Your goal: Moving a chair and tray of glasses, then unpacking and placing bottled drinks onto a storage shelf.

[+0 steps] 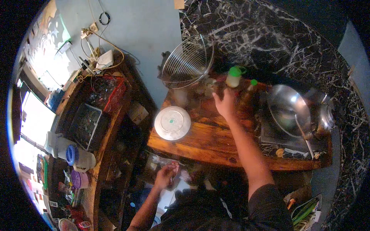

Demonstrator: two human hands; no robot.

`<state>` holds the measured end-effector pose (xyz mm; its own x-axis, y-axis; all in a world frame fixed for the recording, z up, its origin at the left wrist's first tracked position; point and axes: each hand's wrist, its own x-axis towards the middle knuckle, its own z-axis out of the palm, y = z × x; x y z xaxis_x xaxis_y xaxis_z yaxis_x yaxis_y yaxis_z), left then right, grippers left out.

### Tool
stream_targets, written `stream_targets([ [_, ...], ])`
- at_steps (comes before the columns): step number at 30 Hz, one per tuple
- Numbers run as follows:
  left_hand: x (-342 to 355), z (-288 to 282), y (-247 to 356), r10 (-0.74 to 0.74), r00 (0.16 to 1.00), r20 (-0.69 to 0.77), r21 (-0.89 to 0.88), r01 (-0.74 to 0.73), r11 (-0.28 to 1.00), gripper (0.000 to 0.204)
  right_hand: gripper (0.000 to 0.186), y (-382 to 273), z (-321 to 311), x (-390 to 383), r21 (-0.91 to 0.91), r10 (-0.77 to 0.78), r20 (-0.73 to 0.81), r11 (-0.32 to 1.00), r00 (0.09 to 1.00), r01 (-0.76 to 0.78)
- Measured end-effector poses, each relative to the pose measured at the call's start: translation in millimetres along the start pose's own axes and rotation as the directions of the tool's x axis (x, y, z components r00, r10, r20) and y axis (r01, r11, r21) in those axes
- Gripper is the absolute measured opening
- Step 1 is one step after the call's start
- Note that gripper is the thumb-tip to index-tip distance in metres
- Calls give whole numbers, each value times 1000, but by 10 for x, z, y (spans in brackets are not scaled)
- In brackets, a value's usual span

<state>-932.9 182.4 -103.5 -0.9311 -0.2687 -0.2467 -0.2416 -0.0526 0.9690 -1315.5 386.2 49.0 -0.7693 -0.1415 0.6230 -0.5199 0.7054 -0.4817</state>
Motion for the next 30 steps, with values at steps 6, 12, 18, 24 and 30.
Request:
stream_targets([
  [6, 0, 129, 172, 56, 998, -10, 11, -56, 998, 20, 43, 234, -191, 142, -123, 201, -20, 972, 979, -202],
  [12, -5, 231, 331, -6, 1000, 23, 71, 4, 997, 19, 45, 282, -229, 308, -149, 190, -37, 970, 981, -193],
  [18, -29, 260, 401, 68, 997, 49, 168, -75, 983, 20, 50, 355, -310, 191, -14, 151, -38, 988, 988, -152],
  [24, 42, 286, 597, -21, 997, 71, 61, 17, 998, 22, 37, 43, -645, -328, 387, 297, -69, 888, 953, -249],
  [30, 61, 520, 981, -65, 957, 281, 132, 28, 991, 24, 63, -522, -1214, -1414, 612, 409, 383, 560, 828, -559],
])
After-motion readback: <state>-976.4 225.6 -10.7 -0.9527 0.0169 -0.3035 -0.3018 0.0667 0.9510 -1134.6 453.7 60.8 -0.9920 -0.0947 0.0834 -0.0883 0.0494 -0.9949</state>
